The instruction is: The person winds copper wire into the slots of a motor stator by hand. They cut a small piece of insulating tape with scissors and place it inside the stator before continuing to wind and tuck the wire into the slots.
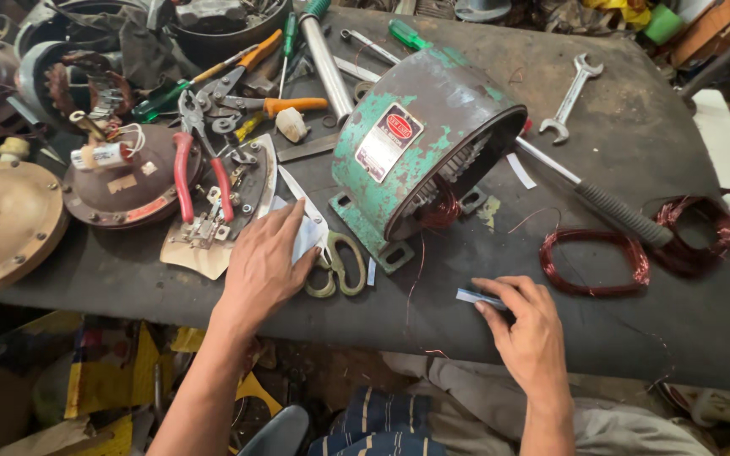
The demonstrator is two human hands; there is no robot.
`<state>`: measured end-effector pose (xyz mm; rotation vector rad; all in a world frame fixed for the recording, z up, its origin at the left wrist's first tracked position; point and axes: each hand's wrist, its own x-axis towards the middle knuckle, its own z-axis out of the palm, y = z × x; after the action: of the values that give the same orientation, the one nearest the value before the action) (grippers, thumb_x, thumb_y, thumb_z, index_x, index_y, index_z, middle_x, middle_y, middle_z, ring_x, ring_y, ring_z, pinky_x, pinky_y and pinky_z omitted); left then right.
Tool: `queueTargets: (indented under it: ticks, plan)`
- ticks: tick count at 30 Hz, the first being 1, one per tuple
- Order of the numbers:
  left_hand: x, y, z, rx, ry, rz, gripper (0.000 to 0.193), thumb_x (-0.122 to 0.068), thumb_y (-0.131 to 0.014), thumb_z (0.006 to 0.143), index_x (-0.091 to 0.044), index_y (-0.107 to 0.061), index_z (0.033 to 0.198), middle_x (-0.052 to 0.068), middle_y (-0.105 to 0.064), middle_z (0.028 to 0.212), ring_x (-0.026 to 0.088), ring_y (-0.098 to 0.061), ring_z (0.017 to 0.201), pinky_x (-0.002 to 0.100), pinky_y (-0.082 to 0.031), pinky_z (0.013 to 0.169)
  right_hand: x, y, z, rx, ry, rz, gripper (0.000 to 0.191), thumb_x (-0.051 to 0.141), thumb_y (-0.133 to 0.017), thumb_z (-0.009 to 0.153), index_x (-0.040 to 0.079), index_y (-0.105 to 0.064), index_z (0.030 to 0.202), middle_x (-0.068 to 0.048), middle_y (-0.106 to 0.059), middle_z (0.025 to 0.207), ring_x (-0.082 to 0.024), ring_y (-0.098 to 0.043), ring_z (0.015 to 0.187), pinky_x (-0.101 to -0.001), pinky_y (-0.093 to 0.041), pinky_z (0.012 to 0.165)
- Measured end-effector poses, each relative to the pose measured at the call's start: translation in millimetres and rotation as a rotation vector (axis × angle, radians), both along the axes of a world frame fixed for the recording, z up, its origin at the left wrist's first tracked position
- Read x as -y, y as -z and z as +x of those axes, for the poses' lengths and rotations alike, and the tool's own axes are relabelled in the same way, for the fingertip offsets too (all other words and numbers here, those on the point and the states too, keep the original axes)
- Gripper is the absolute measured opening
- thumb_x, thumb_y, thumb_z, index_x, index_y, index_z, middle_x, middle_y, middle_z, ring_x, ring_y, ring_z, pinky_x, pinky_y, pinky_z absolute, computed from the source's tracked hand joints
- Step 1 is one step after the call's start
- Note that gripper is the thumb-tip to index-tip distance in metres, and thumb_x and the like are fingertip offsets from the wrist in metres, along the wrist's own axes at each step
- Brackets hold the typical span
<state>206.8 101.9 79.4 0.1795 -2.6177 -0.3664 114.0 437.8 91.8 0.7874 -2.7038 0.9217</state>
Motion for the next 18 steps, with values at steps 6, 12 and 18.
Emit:
queueTargets:
  ticks: [6,12,18]
  plan:
    - [6.2,0.6,-1.3,0.073,0.054,-0.077,0.060,-0.021,-0.071,0.078,0.002,-0.059,0.132,0.020,-0.066,0.127,0.035,-0.064,0.111,0.045,-0.050,0.094,-5.8,-3.4,-2.4,0.009,-0.033,0.001,0.030,0.015,-0.079,0.077,0.017,-0.078,0.107,0.000,-0.070,0.100,-0.024,-0.061,0.087,-0.0375,-0.049,0.081]
    - [-6.9,-4.1,4.0,0.095,-0.061,-0.107,0.051,-0.009,-0.058,0.088,-0.002,-0.058,0.139,0.018,-0.073,0.109,0.035,-0.069,0.095,0.046,-0.054,0.081,-14.9,-4.3,5.3,-0.011,-0.057,0.027,0.028,0.014,-0.078,0.080,0.018,-0.079,0.108,0.000,-0.071,0.094,-0.024,-0.060,0.085,-0.0379,-0.047,0.083]
    - [-27.4,-9.4,30.5,-0.261,-0.084,0.284,0.061,0.000,-0.051,0.092,-0.006,-0.051,0.153,0.019,-0.073,0.103,0.029,-0.068,0.079,0.042,-0.053,0.072,-17.7,-6.6,19.0,-0.018,-0.051,-0.081,0.029,0.013,-0.077,0.081,0.017,-0.078,0.109,-0.003,-0.071,0.099,-0.025,-0.067,0.083,-0.0397,-0.051,0.073]
